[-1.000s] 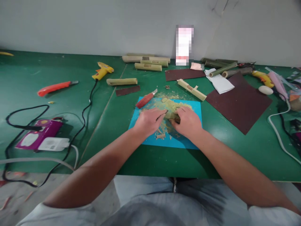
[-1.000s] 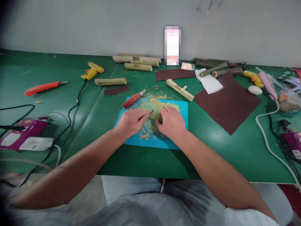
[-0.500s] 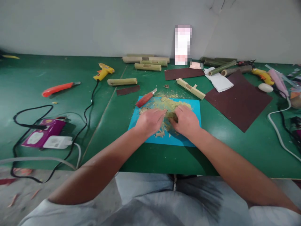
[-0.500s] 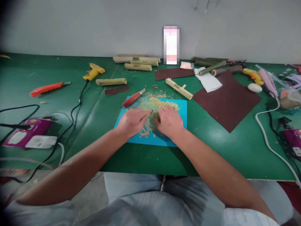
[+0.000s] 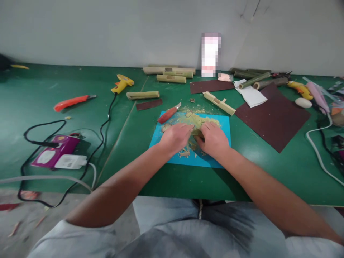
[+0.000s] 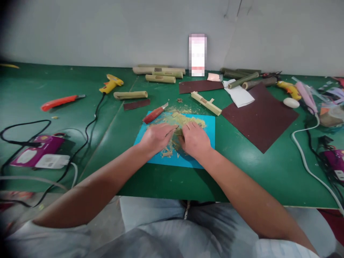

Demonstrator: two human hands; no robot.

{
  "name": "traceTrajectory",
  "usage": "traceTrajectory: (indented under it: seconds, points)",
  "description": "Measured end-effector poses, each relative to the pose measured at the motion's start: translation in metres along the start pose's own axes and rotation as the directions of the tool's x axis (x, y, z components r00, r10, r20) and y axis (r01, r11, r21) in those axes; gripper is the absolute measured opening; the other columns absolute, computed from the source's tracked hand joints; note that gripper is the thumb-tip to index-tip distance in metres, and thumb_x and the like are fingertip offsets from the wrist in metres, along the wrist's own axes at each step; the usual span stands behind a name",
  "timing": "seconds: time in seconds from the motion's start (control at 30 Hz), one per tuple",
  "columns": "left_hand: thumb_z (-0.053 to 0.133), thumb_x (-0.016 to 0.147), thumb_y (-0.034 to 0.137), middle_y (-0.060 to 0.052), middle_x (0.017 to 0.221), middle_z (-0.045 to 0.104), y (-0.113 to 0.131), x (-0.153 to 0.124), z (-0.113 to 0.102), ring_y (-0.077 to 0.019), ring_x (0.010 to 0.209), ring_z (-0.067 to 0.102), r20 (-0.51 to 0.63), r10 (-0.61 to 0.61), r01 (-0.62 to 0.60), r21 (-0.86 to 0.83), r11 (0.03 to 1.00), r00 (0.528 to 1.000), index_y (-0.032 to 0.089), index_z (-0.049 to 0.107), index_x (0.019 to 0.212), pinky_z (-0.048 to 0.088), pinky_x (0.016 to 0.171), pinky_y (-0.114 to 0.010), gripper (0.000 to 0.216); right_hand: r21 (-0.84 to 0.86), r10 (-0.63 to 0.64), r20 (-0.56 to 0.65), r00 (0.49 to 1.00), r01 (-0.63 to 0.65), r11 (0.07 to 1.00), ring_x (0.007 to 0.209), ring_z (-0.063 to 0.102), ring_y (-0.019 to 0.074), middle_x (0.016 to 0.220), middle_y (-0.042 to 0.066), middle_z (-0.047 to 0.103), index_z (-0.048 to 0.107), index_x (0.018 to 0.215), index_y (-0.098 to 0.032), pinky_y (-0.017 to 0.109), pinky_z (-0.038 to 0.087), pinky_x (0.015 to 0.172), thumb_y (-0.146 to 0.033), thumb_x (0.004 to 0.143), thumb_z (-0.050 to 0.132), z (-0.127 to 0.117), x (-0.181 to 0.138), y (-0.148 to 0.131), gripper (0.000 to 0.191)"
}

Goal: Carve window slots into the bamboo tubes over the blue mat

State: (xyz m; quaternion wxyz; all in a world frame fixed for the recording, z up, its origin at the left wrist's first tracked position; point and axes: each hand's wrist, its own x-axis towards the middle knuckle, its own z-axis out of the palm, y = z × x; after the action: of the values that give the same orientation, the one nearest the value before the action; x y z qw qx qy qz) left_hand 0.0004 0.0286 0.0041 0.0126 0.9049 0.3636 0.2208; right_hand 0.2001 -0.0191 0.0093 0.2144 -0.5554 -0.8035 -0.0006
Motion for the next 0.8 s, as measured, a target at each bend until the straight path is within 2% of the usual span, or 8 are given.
traceTrajectory:
  seconds: [0.23, 0.4, 0.57, 0.7, 0.8]
  points:
    - [0.039, 0.109, 0.031, -0.006, 0.085, 0.073, -0.0018, -0.0066, 0.0008, -0.0191, 0.079, 0.069, -0.040, 0.043, -0.042, 0.023, 0.999, 0.998, 0.016, 0.071, 0.123, 0.055, 0.069, -0.030, 0.037, -0.002, 0.038, -0.010, 0.999, -0.038, 0.999, 0.093, 0.056, 0.0280, 0.094, 0.013, 0.065, 0.059, 0.087, -0.020, 0.039, 0.040, 0.074, -0.030, 0.096, 0.056, 0.0031, 0.0000, 0.0026, 0.014]
    - [0.041, 0.109, 0.029, -0.006, 0.082, 0.071, -0.0012, -0.0003, 0.0013, -0.0201, 0.080, 0.070, 0.001, -0.022, 0.022, 0.001, 1.000, 1.000, 0.018, 0.074, 0.109, 0.055, 0.070, -0.030, 0.035, 0.009, 0.043, -0.004, 0.999, -0.043, 0.999, 0.093, 0.057, 0.0273, 0.094, 0.012, 0.065, 0.059, 0.087, -0.020, 0.039, 0.040, 0.075, -0.030, 0.096, 0.057, 0.0023, 0.0001, 0.0017, 0.014]
    - [0.041, 0.108, 0.029, -0.007, 0.088, 0.073, -0.0034, -0.0021, 0.0012, -0.0207, 0.083, 0.071, -0.028, 0.003, -0.004, -0.040, 0.999, 1.000, 0.016, 0.071, 0.120, 0.056, 0.073, -0.031, 0.034, 0.014, 0.054, 0.000, 0.999, -0.054, 0.998, 0.090, 0.057, 0.0260, 0.092, 0.011, 0.065, 0.058, 0.086, -0.020, 0.037, 0.040, 0.074, -0.032, 0.095, 0.061, -0.0010, 0.0000, 0.0011, 0.015]
    - [0.042, 0.108, 0.028, -0.006, 0.086, 0.073, -0.0055, -0.0034, 0.0018, -0.0205, 0.082, 0.070, -0.021, -0.004, 0.003, -0.066, 0.998, 1.000, 0.017, 0.074, 0.109, 0.056, 0.072, -0.032, 0.034, 0.022, 0.062, 0.008, 0.998, -0.062, 0.998, 0.091, 0.057, 0.0256, 0.093, 0.011, 0.065, 0.057, 0.085, -0.021, 0.037, 0.039, 0.073, -0.032, 0.095, 0.061, -0.0028, 0.0004, 0.0013, 0.016]
    - [0.043, 0.107, 0.028, -0.006, 0.085, 0.072, -0.0055, -0.0057, 0.0012, -0.0204, 0.081, 0.070, -0.023, 0.005, -0.006, -0.061, 0.998, 1.000, 0.016, 0.073, 0.115, 0.056, 0.070, -0.031, 0.033, 0.030, 0.074, 0.009, 0.997, -0.074, 0.997, 0.089, 0.057, 0.0251, 0.091, 0.010, 0.065, 0.057, 0.083, -0.021, 0.037, 0.038, 0.072, -0.033, 0.096, 0.061, -0.0027, 0.0007, 0.0022, 0.018]
